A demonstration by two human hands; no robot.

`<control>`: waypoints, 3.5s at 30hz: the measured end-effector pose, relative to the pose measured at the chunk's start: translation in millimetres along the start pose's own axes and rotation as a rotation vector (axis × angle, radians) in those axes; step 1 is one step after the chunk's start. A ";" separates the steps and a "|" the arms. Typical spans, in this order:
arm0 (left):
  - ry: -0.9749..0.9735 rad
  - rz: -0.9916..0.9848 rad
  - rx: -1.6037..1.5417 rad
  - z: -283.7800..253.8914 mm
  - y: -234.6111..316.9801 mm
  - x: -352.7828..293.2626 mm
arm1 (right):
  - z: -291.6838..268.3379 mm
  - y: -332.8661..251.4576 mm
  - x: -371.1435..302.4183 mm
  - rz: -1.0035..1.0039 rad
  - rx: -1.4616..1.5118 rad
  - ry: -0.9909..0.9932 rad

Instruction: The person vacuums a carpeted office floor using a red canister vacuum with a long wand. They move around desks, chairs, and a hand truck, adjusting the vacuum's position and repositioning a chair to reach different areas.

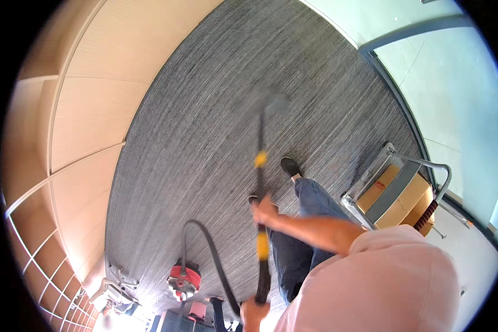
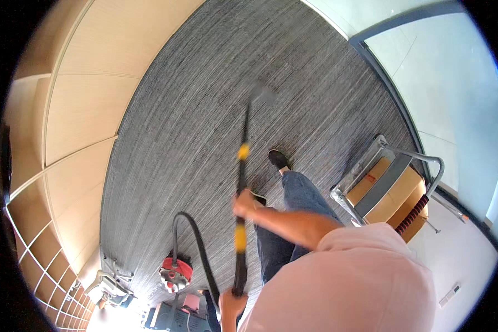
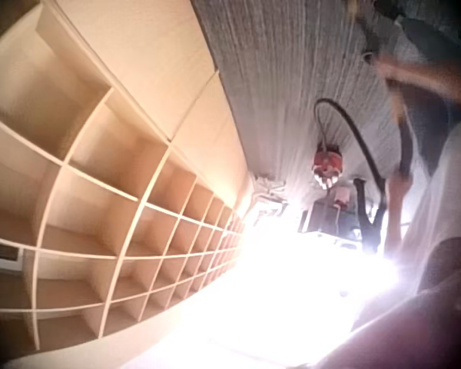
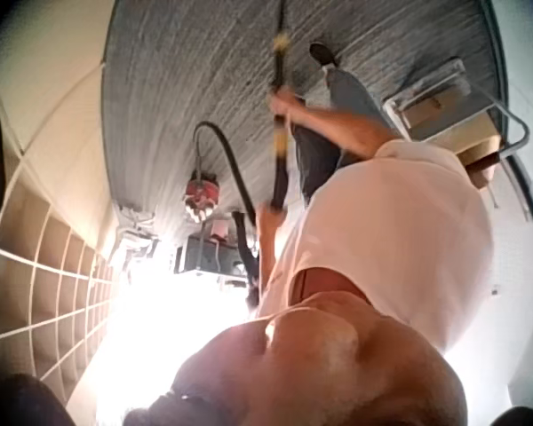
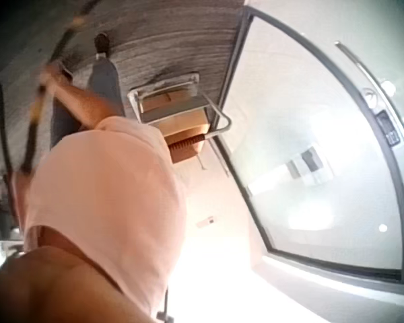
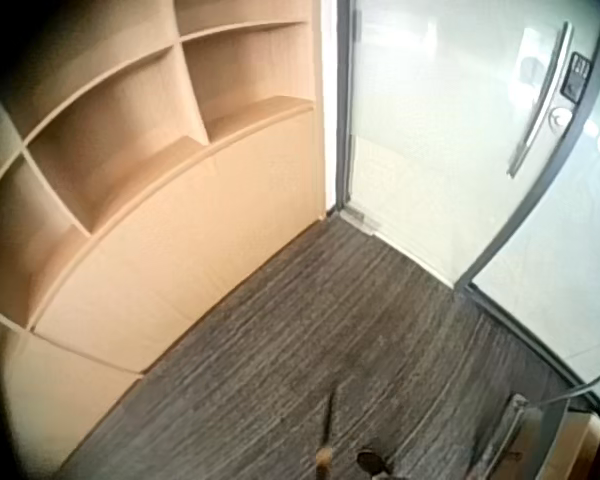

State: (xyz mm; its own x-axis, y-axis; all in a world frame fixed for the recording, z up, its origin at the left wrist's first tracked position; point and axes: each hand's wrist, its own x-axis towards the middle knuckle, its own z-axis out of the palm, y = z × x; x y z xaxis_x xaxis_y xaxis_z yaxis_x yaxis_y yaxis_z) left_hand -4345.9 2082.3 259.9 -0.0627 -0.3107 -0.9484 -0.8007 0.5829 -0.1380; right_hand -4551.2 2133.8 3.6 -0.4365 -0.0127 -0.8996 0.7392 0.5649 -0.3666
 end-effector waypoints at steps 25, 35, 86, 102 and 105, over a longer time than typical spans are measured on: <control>0.059 0.122 0.010 90.9 -117.8 15.1 | 68.7 174.4 -14.8 -0.099 -0.027 -0.087; 0.129 0.150 0.036 113.1 -320.9 -83.6 | 219.3 205.3 -259.3 0.226 0.381 -0.545; 0.042 -0.161 -0.249 489.0 -499.5 -176.8 | 306.3 581.8 -338.2 0.147 -0.002 -0.519; 0.212 0.166 -1.225 391.1 -290.9 8.9 | 279.6 346.7 -133.1 -0.276 0.032 -0.232; 0.166 0.063 -1.335 468.3 -343.8 -4.4 | 313.0 438.9 -181.1 -0.441 -0.306 -0.141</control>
State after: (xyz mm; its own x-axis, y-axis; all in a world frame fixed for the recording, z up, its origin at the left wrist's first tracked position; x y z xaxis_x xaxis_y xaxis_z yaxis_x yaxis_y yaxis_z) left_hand -3791.3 2234.9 177.9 -0.1149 -0.4524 -0.8844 -0.7519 -0.5422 0.3751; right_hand -3987.2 2125.8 -68.6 -0.5823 -0.4006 -0.7074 0.3106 0.6945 -0.6490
